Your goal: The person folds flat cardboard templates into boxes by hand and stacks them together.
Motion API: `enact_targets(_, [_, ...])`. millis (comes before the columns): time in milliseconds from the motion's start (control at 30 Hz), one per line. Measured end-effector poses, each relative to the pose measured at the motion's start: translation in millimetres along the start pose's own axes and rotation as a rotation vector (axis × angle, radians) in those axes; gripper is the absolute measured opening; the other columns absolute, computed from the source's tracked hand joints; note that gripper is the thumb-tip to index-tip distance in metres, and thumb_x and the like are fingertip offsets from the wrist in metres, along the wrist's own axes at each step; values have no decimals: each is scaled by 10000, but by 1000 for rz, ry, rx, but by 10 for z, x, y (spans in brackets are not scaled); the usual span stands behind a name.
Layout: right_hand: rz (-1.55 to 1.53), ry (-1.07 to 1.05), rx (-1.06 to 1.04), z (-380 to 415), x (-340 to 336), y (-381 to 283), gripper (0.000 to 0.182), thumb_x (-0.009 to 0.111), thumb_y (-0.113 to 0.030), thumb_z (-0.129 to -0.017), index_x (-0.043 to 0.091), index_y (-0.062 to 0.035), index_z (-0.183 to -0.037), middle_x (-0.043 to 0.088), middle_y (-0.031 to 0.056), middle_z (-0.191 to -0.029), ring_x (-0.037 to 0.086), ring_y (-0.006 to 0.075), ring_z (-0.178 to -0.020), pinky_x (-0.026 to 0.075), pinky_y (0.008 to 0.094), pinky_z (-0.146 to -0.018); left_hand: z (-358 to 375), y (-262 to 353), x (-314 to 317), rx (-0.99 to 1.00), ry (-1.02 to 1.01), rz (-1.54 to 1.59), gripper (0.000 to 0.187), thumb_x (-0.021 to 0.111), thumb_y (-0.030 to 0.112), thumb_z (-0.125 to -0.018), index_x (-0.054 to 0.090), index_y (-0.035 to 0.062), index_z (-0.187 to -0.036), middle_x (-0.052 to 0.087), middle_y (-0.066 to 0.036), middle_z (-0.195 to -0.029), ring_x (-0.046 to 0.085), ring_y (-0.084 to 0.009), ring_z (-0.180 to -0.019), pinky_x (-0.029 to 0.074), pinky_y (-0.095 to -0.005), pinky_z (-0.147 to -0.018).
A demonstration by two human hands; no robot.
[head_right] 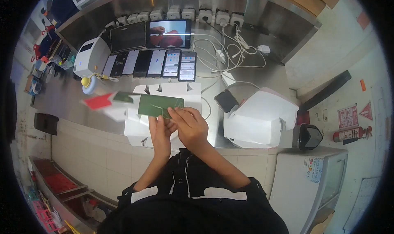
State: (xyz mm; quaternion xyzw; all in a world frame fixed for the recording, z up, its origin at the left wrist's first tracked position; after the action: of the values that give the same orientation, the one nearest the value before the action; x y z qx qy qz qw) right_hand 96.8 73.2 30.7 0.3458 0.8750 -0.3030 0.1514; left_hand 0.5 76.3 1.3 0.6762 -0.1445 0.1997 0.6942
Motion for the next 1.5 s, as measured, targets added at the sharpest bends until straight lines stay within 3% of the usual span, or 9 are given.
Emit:
enact_targets(267, [-298, -171, 174, -535, -459, 5, 285, 578, -142, -794, 586, -34, -1057, 551, 127, -1091, 586, 271, -752, 456, 324, -682, 51, 398, -172, 67, -203, -170, 461, 401, 166, -931, 191, 17, -1313, 502, -153, -1125, 503, -186, -1050, 429, -321, -866])
enact_targets(533, [-319, -465, 467, -418, -249, 162, 318, 592, -216, -809, 549, -14, -1051, 455, 126, -1161, 579, 205, -681, 445, 287, -629, 88, 920, -225, 207, -322, -893, 185, 396, 102, -884, 529, 0, -963, 452, -82, -544, 418, -103, -506, 354, -255, -499])
enact_targets(667, [-779, -159, 722, -239, -220, 361, 156, 602, -94, -815, 556, -12, -939, 609, 59, -901, 571, 97, -695, 440, 224, -650, 109, 1085, -307, 278, 108, -972, 267, 456, 128, -833, 476, 9, -1071, 433, -49, -483, 408, -95, -456, 338, -237, -478])
enact_targets(833, [-948, 110, 807, -293, -412, 438, 121, 613, -44, -795, 597, -22, -913, 623, 25, -789, 570, 89, -742, 437, 215, -631, 423, 866, -96, 683, -13, -1095, 716, 819, 131, -531, 461, 84, -1149, 439, -129, -1073, 465, -295, -965, 396, -402, -831])
enact_targets(967, [-765, -521, 402, -570, -633, 114, 146, 665, 24, -635, 671, -7, -777, 608, 43, -755, 519, 99, -607, 399, 195, -553, 424, 858, -97, 760, -402, -1335, 421, 785, 175, -548, 627, 161, -938, 460, -61, -964, 471, -235, -908, 330, -530, -902])
enact_targets(1200, [-344, -119, 304, -597, -755, -139, 150, 618, 87, -663, 666, -11, -766, 603, 73, -717, 549, 115, -598, 406, 209, -485, 463, 969, -53, 941, -293, -1335, 393, 773, 263, -586, 629, 206, -947, 454, -19, -926, 451, -198, -874, 307, -496, -901])
enact_targets(1400, [-474, -512, 32, -522, -468, -161, 142, 669, 27, -648, 667, -43, -771, 608, 62, -769, 559, 194, -676, 448, 276, -609, 396, 833, -92, 960, -541, -1292, 415, 760, 320, -606, 597, 221, -975, 480, 8, -915, 460, -201, -866, 301, -496, -877])
enact_targets(1467, [-344, -228, 60, -440, -464, -158, 126, 623, 17, -705, 646, -33, -817, 598, 73, -841, 577, 224, -737, 457, 308, -646, 344, 820, -184, 1067, -396, -1308, 427, 758, 306, -615, 554, 227, -981, 513, 5, -956, 470, -206, -877, 290, -503, -887])
enact_targets(1500, [-304, -141, 106, -241, -448, -116, 349, 653, -14, -714, 575, -41, -1053, 548, 112, -1057, 552, 222, -894, 456, 304, -739, 329, 796, -251, 1122, -311, -1306, 418, 754, 299, -636, 519, 229, -975, 525, -2, -1016, 477, -204, -897, 241, -513, -927])
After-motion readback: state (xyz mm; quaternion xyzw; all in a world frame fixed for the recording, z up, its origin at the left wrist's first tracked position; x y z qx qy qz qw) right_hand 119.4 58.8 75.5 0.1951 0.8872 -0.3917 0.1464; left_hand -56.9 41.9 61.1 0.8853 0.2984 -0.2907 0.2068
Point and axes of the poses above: each hand's wrist, its own z-axis away from the middle knuckle, its own x-axis out of the palm, y = z × x, the point moved 5 cm from there along -z, towards the middle knuckle
